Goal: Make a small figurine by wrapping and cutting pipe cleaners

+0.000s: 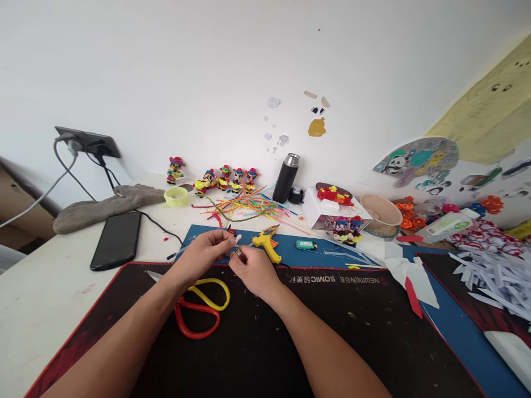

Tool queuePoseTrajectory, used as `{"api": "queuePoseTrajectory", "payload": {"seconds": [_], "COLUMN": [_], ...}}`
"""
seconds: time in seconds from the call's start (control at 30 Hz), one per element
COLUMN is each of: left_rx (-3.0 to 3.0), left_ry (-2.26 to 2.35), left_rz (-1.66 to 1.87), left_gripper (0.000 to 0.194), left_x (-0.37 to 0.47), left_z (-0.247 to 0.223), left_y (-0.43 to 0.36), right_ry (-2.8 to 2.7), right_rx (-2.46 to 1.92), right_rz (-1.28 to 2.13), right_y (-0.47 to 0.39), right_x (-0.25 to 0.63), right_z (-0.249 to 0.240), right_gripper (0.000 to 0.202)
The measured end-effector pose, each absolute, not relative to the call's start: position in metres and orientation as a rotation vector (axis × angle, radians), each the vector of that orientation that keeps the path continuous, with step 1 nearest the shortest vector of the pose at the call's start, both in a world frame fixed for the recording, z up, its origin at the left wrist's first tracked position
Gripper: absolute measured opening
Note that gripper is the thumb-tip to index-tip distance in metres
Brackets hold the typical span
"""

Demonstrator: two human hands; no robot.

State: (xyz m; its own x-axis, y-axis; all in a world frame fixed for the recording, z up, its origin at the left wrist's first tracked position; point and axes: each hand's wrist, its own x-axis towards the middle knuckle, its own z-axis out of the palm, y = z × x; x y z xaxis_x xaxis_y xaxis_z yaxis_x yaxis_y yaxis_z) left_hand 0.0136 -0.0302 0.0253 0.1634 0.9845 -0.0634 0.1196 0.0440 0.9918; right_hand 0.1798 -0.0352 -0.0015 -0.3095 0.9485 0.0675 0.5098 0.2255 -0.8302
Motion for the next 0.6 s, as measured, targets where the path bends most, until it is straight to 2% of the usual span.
{"api": "queuePoseTrajectory", "payload": {"seconds": [0.37,0.6], "left_rx": [1.272,1.311], "left_ry": [1.164,1.255], "left_rz": [1.004,1.04], "left_gripper": [0.041,0.047], "left_x": [0.01,0.013], "left_z": [0.016,0.026], "left_y": [-0.028,-0.03], "right_ry": [-1.843,-1.659], "right_rx": [-1.246,-1.193], "right_rz": [1.08,1.198], "right_y": [-0.033,-0.025], "right_x": [0.186,0.191], "right_z": [-0.001,0.0], "right_gripper": [0.041,0.045]}}
